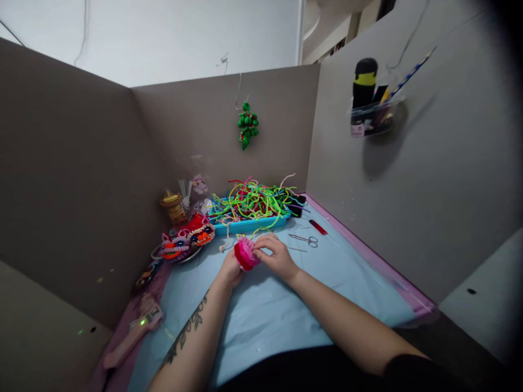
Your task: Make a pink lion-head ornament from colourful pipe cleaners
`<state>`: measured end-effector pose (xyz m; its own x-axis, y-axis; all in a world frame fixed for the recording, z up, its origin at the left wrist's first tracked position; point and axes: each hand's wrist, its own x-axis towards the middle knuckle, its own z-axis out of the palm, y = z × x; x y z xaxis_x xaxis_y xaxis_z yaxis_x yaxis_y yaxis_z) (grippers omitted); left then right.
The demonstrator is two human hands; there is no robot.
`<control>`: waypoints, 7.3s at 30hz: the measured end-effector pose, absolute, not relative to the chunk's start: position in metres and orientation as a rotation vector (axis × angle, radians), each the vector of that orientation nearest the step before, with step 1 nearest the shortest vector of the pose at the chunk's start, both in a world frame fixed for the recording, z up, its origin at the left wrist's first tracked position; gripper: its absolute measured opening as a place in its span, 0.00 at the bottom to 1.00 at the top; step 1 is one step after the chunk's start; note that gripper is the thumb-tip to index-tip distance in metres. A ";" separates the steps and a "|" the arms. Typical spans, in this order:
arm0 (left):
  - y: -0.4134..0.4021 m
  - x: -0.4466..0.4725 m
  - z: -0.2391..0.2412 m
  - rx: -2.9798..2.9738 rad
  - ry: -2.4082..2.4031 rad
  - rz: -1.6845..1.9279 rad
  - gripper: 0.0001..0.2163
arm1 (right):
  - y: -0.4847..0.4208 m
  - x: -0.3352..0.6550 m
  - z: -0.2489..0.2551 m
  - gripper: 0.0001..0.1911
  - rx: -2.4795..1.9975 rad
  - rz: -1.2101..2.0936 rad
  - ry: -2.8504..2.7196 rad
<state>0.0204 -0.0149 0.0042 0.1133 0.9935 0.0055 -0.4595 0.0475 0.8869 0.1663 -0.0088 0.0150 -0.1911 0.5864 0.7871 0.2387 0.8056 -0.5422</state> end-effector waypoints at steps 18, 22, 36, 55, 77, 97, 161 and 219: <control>-0.013 0.017 -0.004 0.933 0.815 1.280 0.09 | -0.011 0.166 0.012 0.05 -0.622 0.195 -1.856; -0.012 0.017 -0.005 0.939 0.826 1.277 0.09 | -0.011 0.165 0.011 0.05 -0.632 0.194 -1.860; -0.013 0.018 -0.002 0.938 0.846 1.298 0.09 | -0.011 0.164 0.010 0.05 -0.669 0.184 -1.868; -0.010 0.016 -0.009 0.974 0.878 1.317 0.08 | -0.010 0.164 0.010 0.04 -0.668 0.188 -1.865; -0.010 0.016 -0.010 0.966 0.901 1.312 0.08 | -0.009 0.164 0.009 0.05 -0.677 0.198 -1.871; -0.010 0.016 -0.010 0.977 0.920 1.316 0.08 | -0.009 0.164 0.007 0.04 -0.689 0.186 -1.883; -0.017 0.016 0.000 0.845 0.813 1.322 0.26 | 0.011 0.162 -0.018 0.39 -0.698 0.956 -1.472; -0.014 -0.034 0.001 2.047 1.670 0.972 0.09 | 0.007 0.171 -0.015 0.18 -0.775 0.487 -1.926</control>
